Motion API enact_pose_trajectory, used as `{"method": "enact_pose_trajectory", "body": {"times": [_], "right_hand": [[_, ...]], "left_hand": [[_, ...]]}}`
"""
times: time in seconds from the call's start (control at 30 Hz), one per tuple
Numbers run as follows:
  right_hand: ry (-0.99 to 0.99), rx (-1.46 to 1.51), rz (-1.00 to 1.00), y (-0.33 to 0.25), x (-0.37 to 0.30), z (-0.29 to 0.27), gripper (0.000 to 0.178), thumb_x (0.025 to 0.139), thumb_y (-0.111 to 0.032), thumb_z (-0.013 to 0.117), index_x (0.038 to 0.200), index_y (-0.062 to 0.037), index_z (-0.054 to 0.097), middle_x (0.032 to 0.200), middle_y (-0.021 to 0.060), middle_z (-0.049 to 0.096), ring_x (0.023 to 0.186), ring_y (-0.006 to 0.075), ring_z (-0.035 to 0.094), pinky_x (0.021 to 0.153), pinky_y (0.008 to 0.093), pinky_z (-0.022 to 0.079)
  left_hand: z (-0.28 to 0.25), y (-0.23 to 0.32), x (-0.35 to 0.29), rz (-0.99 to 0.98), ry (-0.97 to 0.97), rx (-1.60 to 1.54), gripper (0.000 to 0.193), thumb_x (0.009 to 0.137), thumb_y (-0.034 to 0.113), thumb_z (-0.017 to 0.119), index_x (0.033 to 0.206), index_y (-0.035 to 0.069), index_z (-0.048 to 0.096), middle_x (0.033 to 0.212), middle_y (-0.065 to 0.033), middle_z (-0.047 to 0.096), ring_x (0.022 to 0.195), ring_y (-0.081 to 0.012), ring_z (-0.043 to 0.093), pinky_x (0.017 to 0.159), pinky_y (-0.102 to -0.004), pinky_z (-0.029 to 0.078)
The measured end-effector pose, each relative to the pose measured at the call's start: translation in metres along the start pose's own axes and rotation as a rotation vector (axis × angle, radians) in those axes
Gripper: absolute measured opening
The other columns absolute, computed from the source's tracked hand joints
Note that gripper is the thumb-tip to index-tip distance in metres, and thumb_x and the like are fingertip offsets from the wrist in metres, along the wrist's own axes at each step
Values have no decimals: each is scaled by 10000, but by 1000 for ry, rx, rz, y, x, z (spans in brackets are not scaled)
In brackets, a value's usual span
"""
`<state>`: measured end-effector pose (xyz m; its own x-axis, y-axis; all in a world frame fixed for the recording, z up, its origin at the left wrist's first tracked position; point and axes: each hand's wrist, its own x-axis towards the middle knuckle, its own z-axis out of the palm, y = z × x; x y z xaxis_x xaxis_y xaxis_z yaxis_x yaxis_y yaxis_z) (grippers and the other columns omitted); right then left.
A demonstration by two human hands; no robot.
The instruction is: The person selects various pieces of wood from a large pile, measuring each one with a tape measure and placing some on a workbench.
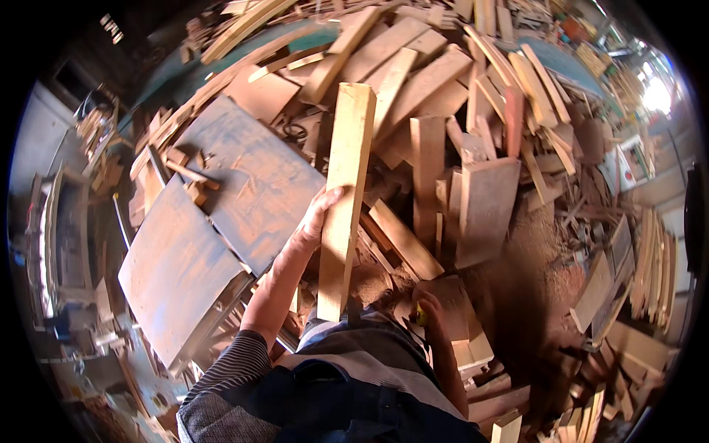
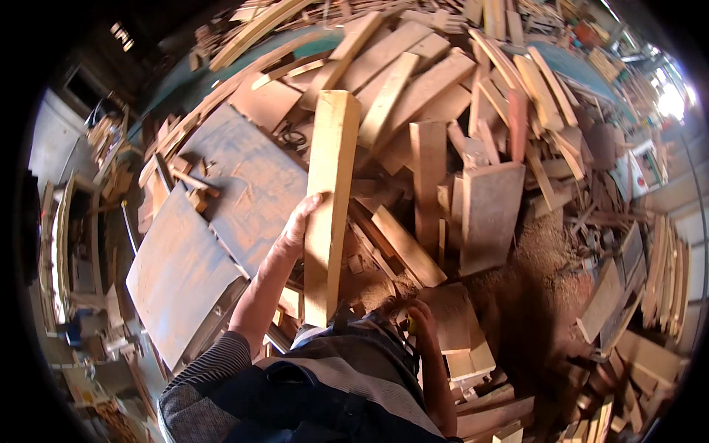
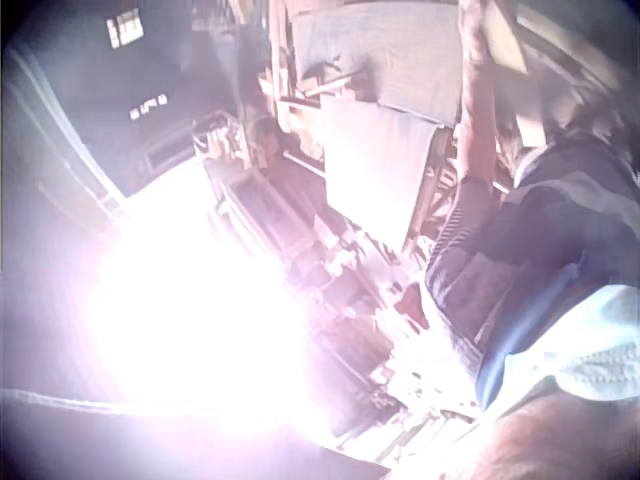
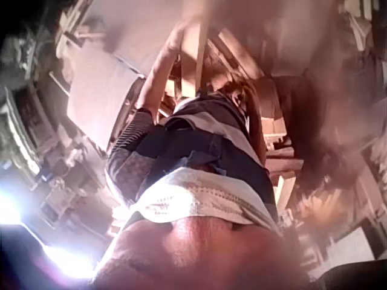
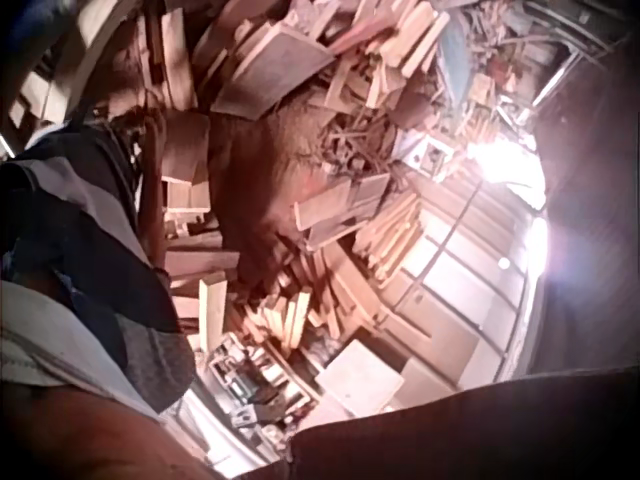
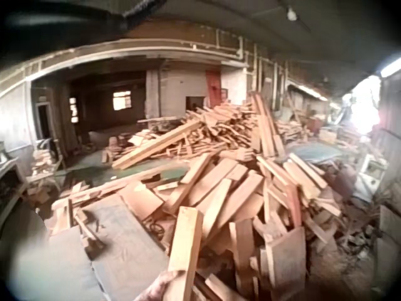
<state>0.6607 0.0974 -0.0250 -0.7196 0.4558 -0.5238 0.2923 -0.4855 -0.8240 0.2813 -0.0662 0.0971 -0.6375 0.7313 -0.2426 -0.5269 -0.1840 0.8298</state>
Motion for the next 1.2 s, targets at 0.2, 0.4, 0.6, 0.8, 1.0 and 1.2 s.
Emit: {"method": "enact_pose_trajectory", "body": {"times": [0.2,0.4,0.6,0.8,1.0,1.2], "right_hand": [[182,12,-10,-49,-33,16,449,928,-239,631,1299,6,569,1051,103,617,813,209,658,749,354,555],[266,261,0,-13,-32,22,418,951,-228,580,1302,-6,535,929,118,627,795,224,658,694,369,561],[345,441,-60,-6,-49,56,457,924,-275,619,1294,-11,581,981,89,594,757,222,648,714,357,568],[361,497,-142,-3,-54,79,487,920,-276,597,1305,22,566,1044,127,624,894,261,691,798,408,593],[426,515,-117,-2,-53,99,483,890,-202,586,1310,35,559,1117,174,647,947,302,682,842,442,599],[442,549,-137,-5,-55,109,304,924,-118,618,1204,2,607,995,97,635,879,232,680,790,382,589]], "left_hand": [[37,-27,36,47,-101,-429,811,856,587,735,1400,22,529,1261,-161,658,1114,-290,653,974,-419,545],[37,-34,83,23,-245,-726,952,854,793,574,1507,110,463,1453,-173,532,1265,-361,537,1052,-542,454],[72,-11,79,40,61,-657,963,836,839,541,1479,124,485,1367,-168,577,1174,-347,577,984,-535,498],[42,-50,103,-62,-350,-907,1047,789,919,455,1416,83,514,1249,-220,605,1046,-390,628,874,-536,552],[30,-67,103,-179,-360,-891,1000,815,878,467,1450,106,494,1319,-207,586,1124,-402,600,929,-570,518],[13,-90,116,-107,-323,-862,856,901,755,538,1482,130,477,1408,-157,569,1238,-354,560,1060,-538,469]]}}
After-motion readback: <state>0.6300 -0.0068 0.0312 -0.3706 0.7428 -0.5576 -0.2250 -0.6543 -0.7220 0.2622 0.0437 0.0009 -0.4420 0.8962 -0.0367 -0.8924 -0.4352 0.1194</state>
